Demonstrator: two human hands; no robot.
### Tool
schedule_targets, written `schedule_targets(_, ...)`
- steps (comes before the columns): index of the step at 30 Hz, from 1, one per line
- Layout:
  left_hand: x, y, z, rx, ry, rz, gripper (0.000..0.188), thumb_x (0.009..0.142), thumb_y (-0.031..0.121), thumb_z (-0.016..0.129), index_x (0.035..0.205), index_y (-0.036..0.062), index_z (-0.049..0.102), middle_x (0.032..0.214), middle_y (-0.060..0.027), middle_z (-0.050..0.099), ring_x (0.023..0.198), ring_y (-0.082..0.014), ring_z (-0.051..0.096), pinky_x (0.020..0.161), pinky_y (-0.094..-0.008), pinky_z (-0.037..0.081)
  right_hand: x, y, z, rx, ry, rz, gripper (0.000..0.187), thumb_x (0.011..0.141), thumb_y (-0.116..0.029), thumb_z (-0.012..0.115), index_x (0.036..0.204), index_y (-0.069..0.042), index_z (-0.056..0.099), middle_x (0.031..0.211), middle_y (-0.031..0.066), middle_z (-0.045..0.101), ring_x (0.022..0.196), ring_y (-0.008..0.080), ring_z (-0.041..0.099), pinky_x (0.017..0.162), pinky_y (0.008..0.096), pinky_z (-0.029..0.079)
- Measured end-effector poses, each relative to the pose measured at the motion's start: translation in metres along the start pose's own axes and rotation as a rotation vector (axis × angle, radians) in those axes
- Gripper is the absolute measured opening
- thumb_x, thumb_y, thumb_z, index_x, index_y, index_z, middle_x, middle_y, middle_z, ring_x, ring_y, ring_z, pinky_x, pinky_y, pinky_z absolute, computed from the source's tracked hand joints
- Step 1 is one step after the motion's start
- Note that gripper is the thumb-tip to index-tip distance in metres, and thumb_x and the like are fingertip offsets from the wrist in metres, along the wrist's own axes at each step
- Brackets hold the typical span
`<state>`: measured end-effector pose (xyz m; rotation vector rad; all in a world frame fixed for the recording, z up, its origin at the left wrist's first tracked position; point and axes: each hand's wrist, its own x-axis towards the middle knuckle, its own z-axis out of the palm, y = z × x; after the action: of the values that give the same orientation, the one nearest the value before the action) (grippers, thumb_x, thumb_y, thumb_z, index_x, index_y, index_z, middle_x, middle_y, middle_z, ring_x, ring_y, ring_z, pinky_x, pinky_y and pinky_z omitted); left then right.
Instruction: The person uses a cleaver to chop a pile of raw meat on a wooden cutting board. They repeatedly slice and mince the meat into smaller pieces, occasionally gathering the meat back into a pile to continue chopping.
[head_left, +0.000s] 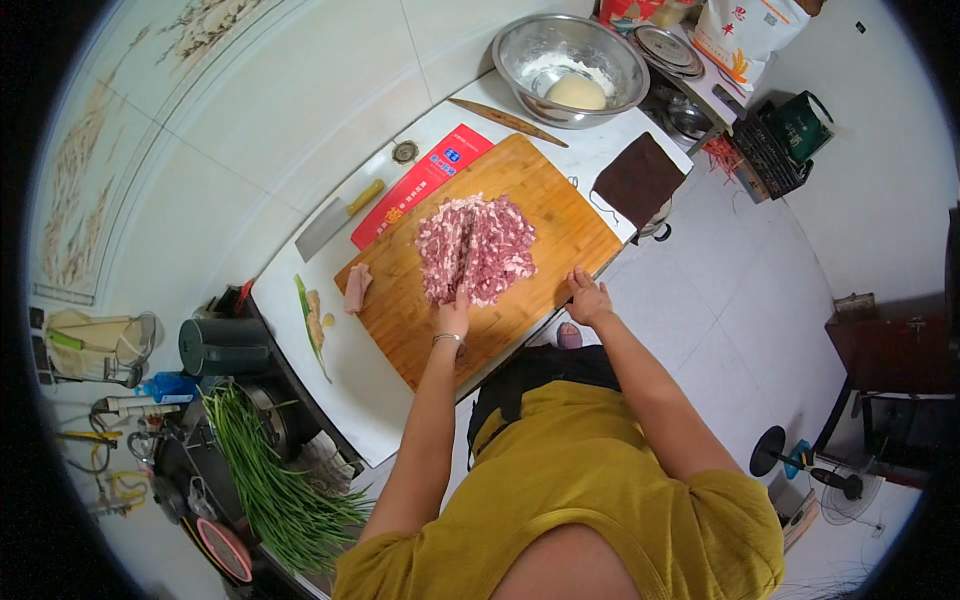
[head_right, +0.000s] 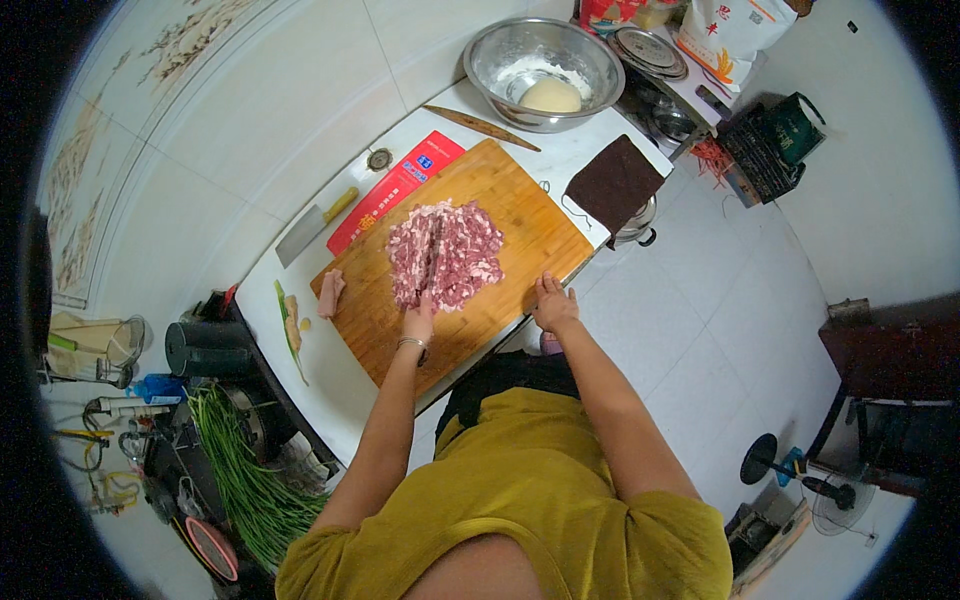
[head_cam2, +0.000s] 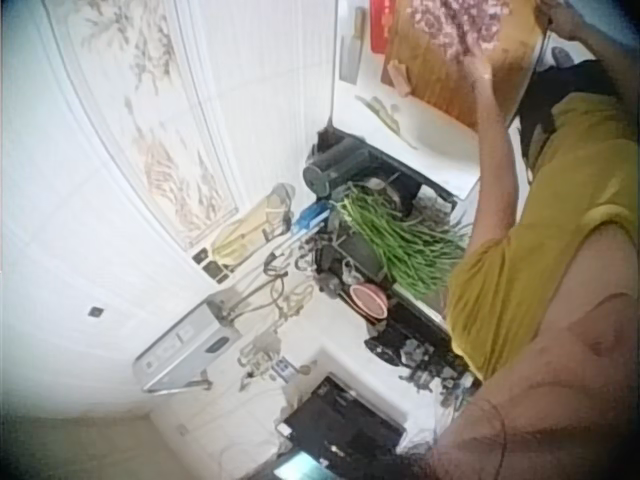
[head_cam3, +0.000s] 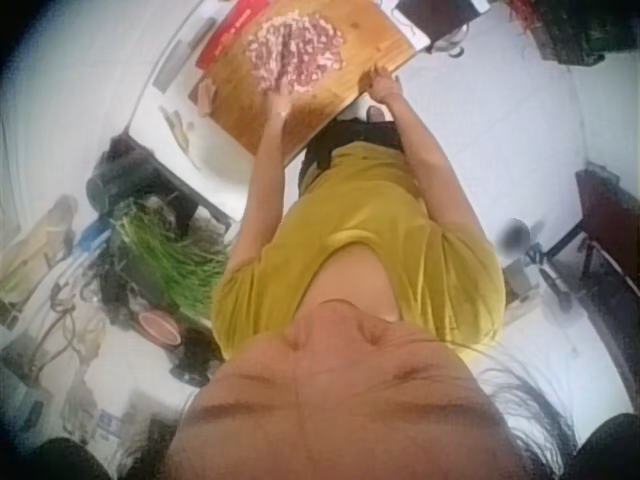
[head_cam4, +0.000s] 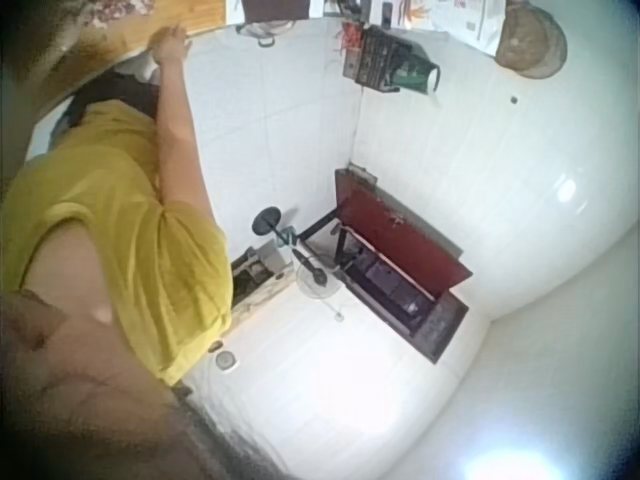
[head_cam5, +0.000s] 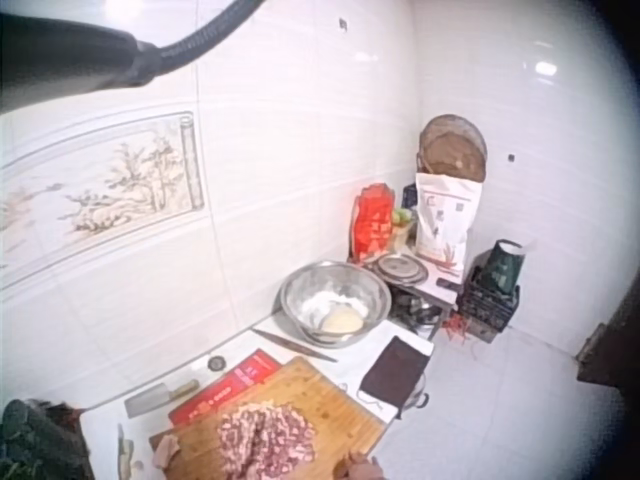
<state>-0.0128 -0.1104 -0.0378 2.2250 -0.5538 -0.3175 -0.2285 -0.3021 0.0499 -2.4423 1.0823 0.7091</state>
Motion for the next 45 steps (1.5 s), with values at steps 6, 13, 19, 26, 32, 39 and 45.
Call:
schedule_targets(6, -0.002, 0.085, -0.068, -0.299, -0.077, -0.117, 0.063, 0.084, 0.058, 0.041, 0.055, 0.0030, 0.049, 0.047, -0.0064, 0.046, 0.039, -0.0173, 0.046, 0.041, -0.0315, 0.036, 0.000, 0.006, 0.000, 0.009, -0.002, 0.012, 0.075, 0.077, -0.031, 0.059, 0.138, -0.012, 0.020, 0.146, 0.0060, 0.013, 0.134, 0.0215, 0.016, 0.106, 0.0454, 0.022)
schedule_targets(13, 0.006, 0.092, -0.071, -0.303, -0.300, -0.607, 0.061, 0.084, 0.055, 0.044, 0.060, -0.0002, 0.052, 0.049, -0.0082, 0.048, 0.045, -0.0196, 0.050, 0.045, -0.0329, 0.039, 0.003, 0.004, 0.000, -0.016, 0.004, 0.016, 0.074, 0.077, -0.030, 0.059, 0.138, -0.012, 0.020, 0.146, 0.0069, 0.013, 0.134, 0.0225, 0.016, 0.105, 0.0465, 0.022)
schedule_targets(19, -0.004, 0.057, -0.077, -0.325, -0.106, -0.194, 0.065, 0.082, 0.065, 0.038, 0.052, 0.0070, 0.041, 0.042, -0.0055, 0.040, 0.030, -0.0165, 0.038, 0.029, -0.0308, 0.029, 0.001, 0.001, 0.001, -0.004, 0.018, 0.017, 0.073, 0.078, -0.029, 0.059, 0.137, -0.012, 0.020, 0.146, 0.0078, 0.014, 0.134, 0.0228, 0.017, 0.105, 0.0467, 0.022)
schedule_targets(26, -0.001, 0.097, -0.104, -0.484, -0.185, -0.468, 0.064, 0.083, 0.063, 0.037, 0.051, 0.0085, 0.042, 0.040, -0.0043, 0.039, 0.028, -0.0170, 0.037, 0.027, -0.0297, 0.026, -0.006, -0.001, -0.010, -0.037, -0.020, 0.015, 0.070, 0.082, -0.030, 0.054, 0.139, -0.012, 0.018, 0.147, 0.0046, 0.010, 0.135, 0.0211, 0.014, 0.107, 0.0444, 0.020)
schedule_targets(32, 0.005, -0.012, -0.053, 0.299, -0.060, -0.270, 0.066, 0.085, 0.060, 0.037, 0.054, 0.0021, 0.049, 0.046, -0.0050, 0.044, 0.044, -0.0174, 0.046, 0.044, -0.0323, 0.036, 0.006, -0.002, 0.010, -0.012, 0.041, -0.012, 0.075, 0.077, -0.030, 0.060, 0.137, -0.009, 0.021, 0.145, 0.0090, 0.015, 0.134, 0.0236, 0.017, 0.105, 0.0474, 0.023)
schedule_targets(39, 0.011, 0.098, -0.126, -0.425, -0.204, -0.357, 0.072, 0.082, 0.064, 0.038, 0.051, -0.0009, 0.050, 0.046, -0.0087, 0.046, 0.044, -0.0208, 0.048, 0.046, -0.0340, 0.038, 0.001, 0.002, 0.003, -0.020, 0.044, 0.007, 0.074, 0.077, -0.030, 0.059, 0.137, -0.009, 0.021, 0.146, 0.0090, 0.014, 0.133, 0.0236, 0.017, 0.105, 0.0465, 0.023)
schedule_targets(45, 0.020, 0.070, -0.097, -0.338, -0.222, -0.646, 0.070, 0.081, 0.063, 0.040, 0.048, 0.0026, 0.048, 0.044, -0.0060, 0.044, 0.037, -0.0183, 0.044, 0.038, -0.0322, 0.033, -0.003, -0.001, -0.004, -0.007, 0.020, 0.017, 0.073, 0.078, -0.029, 0.059, 0.137, -0.009, 0.022, 0.146, 0.0085, 0.014, 0.134, 0.0235, 0.017, 0.105, 0.0460, 0.023)
